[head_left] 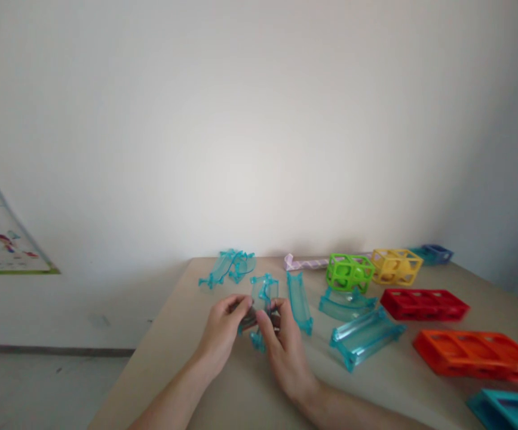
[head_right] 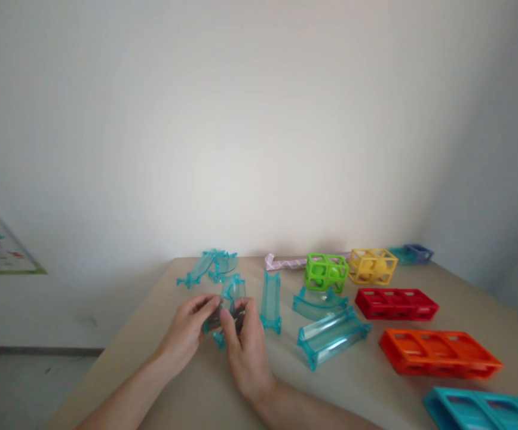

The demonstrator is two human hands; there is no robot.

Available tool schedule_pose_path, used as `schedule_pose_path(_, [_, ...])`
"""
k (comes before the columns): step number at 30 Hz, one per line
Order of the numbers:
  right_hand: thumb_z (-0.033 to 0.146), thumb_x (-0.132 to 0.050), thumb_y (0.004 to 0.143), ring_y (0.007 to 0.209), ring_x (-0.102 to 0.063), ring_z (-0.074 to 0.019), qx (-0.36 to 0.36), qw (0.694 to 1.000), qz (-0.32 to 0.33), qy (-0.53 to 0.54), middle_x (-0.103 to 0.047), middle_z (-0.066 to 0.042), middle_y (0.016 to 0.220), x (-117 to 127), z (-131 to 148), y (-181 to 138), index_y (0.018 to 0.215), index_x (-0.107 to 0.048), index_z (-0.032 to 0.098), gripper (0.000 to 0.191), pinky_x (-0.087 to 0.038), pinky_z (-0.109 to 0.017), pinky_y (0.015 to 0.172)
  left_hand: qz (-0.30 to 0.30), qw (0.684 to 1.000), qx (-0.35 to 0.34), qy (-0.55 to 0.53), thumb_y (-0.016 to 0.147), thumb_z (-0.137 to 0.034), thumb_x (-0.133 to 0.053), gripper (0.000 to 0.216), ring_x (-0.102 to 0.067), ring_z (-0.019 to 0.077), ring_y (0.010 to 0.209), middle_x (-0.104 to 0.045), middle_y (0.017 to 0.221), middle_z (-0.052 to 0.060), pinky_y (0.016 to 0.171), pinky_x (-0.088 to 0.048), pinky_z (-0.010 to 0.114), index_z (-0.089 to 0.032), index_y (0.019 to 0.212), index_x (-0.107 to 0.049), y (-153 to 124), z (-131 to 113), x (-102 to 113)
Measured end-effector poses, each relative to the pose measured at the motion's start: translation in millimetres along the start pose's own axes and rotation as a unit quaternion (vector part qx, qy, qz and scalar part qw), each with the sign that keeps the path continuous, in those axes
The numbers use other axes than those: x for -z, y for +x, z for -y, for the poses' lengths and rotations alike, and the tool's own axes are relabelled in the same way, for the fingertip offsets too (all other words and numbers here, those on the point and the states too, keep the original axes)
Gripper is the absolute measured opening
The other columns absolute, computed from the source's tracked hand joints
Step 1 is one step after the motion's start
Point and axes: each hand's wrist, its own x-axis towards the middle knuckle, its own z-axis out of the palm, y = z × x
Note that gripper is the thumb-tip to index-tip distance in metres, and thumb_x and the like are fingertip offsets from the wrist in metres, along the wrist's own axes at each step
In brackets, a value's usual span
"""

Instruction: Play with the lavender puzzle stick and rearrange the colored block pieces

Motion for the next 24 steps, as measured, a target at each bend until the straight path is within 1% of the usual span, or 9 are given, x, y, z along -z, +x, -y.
schedule_pose_path(2, [0.033,-0.049,0.092,0.072,-0.055,-0.0151,0.031,0.998,-0.009,-0.058,-0.056,-0.001,0.083,3.2,2.2,1.8,0.097,-0.046,0.021,0.014,-0.046,-0.028,0.066,0.078,0.997,0.013,0.019,0.068,-0.023,-0.071,0.012,-0.059,0.0122,0.063,-0.065,0.067,0.003,0.061,-0.047,0.021,-0.012,0.07,-0.069,-4.4,-4.6,0.2])
schedule_pose_path(4, [0.025,-0.049,0.091,0.081,-0.054,-0.0178,0.092,0.988,0.006,-0.125,-0.057,-0.003,0.088,6.8,8.2,2.6,0.096,-0.047,0.021,0.006,-0.045,-0.031,0.073,0.116,0.992,0.039,0.02,0.067,-0.016,-0.068,0.005,-0.058,0.0114,0.06,-0.064,0.065,0.002,0.06,-0.046,0.021,-0.012,0.069,-0.069,-6.3,-10.5,4.7])
schedule_pose_path(6, [0.013,-0.048,0.089,0.091,-0.052,-0.0206,0.166,0.968,0.036,-0.184,-0.058,-0.006,0.098,9.8,16.0,1.8,0.095,-0.05,0.021,0.011,-0.044,-0.035,0.08,0.109,0.991,0.075,0.001,0.064,-0.012,-0.066,0.004,-0.056,0.0108,0.055,-0.063,0.061,0.001,0.056,-0.045,0.021,-0.012,0.067,-0.067,-5.3,-15.3,11.0])
schedule_pose_path(9, [-0.002,-0.043,0.082,0.098,-0.046,-0.0235,0.247,0.932,0.052,-0.259,-0.058,-0.007,0.115,12.5,25.6,-1.2,0.09,-0.055,0.022,0.027,-0.041,-0.04,0.083,0.041,0.991,0.12,-0.029,0.063,-0.014,-0.067,0.004,-0.053,0.0098,0.049,-0.06,0.057,-0.001,0.048,-0.043,0.021,-0.014,0.065,-0.063,-2.4,-19.1,17.3])
schedule_pose_path(11, [-0.005,-0.041,0.079,0.099,-0.044,-0.0241,0.286,0.914,0.061,-0.282,-0.056,-0.006,0.122,13.6,28.6,-3.4,0.086,-0.056,0.021,0.031,-0.041,-0.042,0.083,0.022,0.986,0.158,-0.04,0.062,-0.014,-0.069,0.007,-0.053,0.0102,0.046,-0.06,0.056,-0.002,0.046,-0.044,0.022,-0.014,0.065,-0.062,-2.4,-20.5,17.7])
schedule_pose_path(14, [-0.005,-0.043,0.078,0.102,-0.043,-0.0248,0.338,0.895,0.109,-0.27,-0.054,-0.005,0.128,15.0,29.1,-5.5,0.082,-0.056,0.02,0.029,-0.042,-0.042,0.083,0.088,0.963,0.252,-0.048,0.065,-0.019,-0.068,0.008,-0.056,0.0123,0.044,-0.06,0.053,0.001,0.044,-0.046,0.023,-0.013,0.066,-0.063,-6.3,-22.0,15.8])
schedule_pose_path(17, [-0.003,-0.048,0.077,0.105,-0.044,-0.0243,0.353,0.89,0.16,-0.242,-0.052,-0.004,0.13,16.4,27.2,-5.7,0.077,-0.056,0.019,0.024,-0.043,-0.04,0.086,0.162,0.928,0.329,-0.058,0.074,-0.028,-0.063,0.018,-0.056,0.0128,0.041,-0.061,0.052,0.004,0.039,-0.044,0.022,-0.011,0.066,-0.064,-10.2,-21.3,15.4])
schedule_pose_path(21, [-0.005,-0.047,0.074,0.106,-0.046,-0.023,0.366,0.889,0.18,-0.207,-0.053,-0.004,0.128,19.0,27.3,-3.5,0.074,-0.058,0.019,0.026,-0.045,-0.038,0.087,0.193,0.922,0.322,-0.09,0.076,-0.029,-0.06,0.019,-0.059,0.013,0.043,-0.064,0.057,0.005,0.042,-0.046,0.022,-0.011,0.068,-0.065,-10.4,-17.7,18.2])
schedule_pose_path(24, [-0.001,-0.048,0.079,0.104,-0.047,-0.0226,0.409,0.87,0.199,-0.191,-0.057,-0.005,0.122,21.3,33.5,-1.1,0.075,-0.061,0.02,0.025,-0.048,-0.037,0.085,0.208,0.914,0.341,-0.065,0.075,-0.034,-0.06,0.026,-0.06,0.015,0.044,-0.065,0.057,0.007,0.042,-0.046,0.023,-0.012,0.062,-0.063,-11.0,-18.2,20.6])
